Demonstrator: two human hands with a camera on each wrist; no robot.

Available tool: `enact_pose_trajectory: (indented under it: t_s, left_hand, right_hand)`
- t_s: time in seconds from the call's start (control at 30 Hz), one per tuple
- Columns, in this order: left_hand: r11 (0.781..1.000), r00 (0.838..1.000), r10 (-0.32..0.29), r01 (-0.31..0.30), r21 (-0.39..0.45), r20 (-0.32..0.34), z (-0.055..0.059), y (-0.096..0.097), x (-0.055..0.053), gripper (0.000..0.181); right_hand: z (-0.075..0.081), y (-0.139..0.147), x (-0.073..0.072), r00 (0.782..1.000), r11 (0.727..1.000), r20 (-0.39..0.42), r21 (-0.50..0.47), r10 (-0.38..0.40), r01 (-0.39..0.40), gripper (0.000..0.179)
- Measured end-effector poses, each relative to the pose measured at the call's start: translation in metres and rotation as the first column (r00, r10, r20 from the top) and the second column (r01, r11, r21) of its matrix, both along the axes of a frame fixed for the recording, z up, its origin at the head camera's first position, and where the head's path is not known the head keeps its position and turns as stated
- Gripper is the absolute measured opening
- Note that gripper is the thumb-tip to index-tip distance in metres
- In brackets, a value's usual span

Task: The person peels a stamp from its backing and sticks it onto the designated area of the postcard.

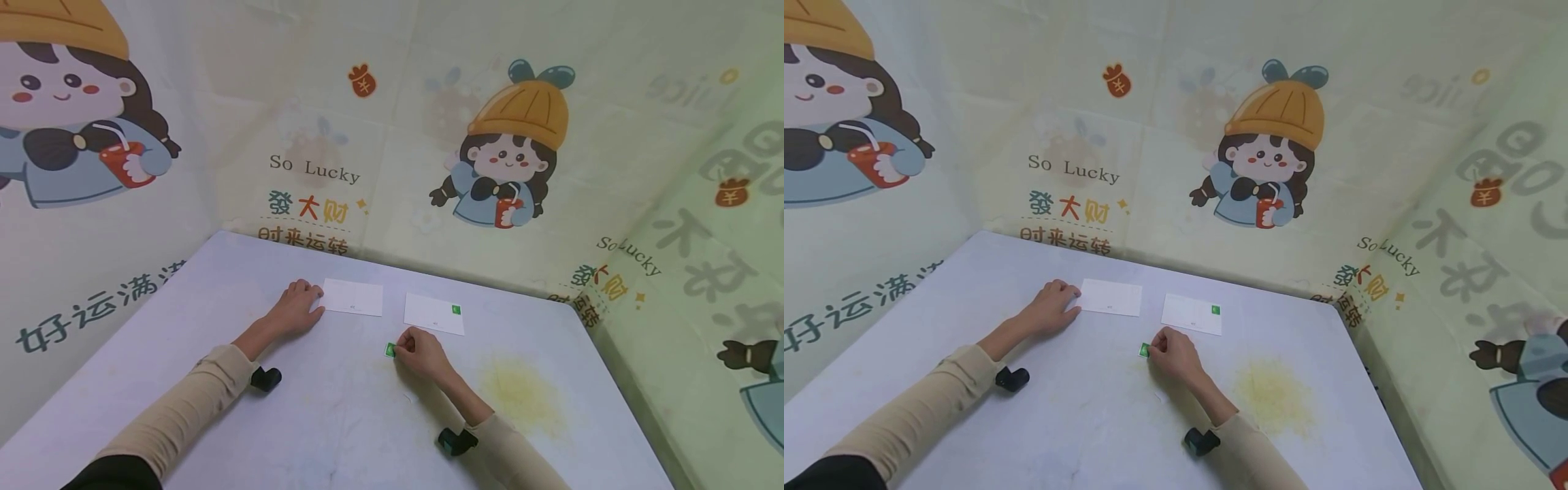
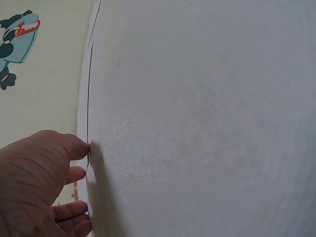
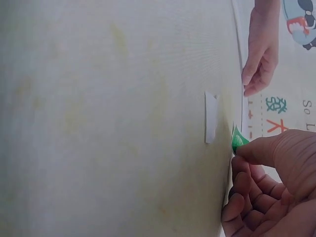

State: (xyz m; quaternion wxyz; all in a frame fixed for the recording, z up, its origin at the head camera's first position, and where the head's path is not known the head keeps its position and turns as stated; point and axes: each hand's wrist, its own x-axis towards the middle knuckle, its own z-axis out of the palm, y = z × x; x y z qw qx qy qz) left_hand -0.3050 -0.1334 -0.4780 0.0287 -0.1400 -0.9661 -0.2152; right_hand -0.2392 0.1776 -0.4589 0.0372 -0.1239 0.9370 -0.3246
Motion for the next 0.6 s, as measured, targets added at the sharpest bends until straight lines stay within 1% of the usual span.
enact_pose_trajectory:
  t_s: [0.13, 0.23, 0.37, 0.47, 0.6]
  left_hand:
    - [1.0, 1.0, 0.002, -0.002, -0.002, 0.0, -0.0003, 0.0, -0.0001, 0.041]
    - [1.0, 1.0, -0.002, 0.002, -0.003, 0.001, -0.0004, -0.0009, 0.0008, 0.042]
    - [1.0, 1.0, -0.01, 0.01, -0.001, -0.016, -0.0014, -0.0017, 0.0014, 0.041]
    - [1.0, 0.999, -0.013, 0.013, -0.003, -0.029, -0.0023, -0.0017, 0.0008, 0.04]
    - [1.0, 1.0, -0.013, 0.013, -0.001, -0.027, -0.0018, -0.0011, 0.0006, 0.041]
  right_hand:
    - [0.0004, 0.0023, 0.0002, 1.0, 0.999, 0.017, -0.027, 0.017, -0.016, 0.008]
    - [0.0003, 0.004, 0.0004, 0.999, 0.997, 0.039, -0.068, 0.03, -0.028, 0.008]
    - [0.0002, 0.0062, 0.0015, 0.997, 0.991, 0.058, -0.128, 0.054, -0.046, 0.009]
    - [0.0006, 0.0076, 0.0037, 0.996, 0.986, 0.067, -0.159, 0.06, -0.049, 0.01]
    - [0.0021, 0.0085, 0.0073, 0.995, 0.981, 0.082, -0.19, 0.061, -0.045, 0.01]
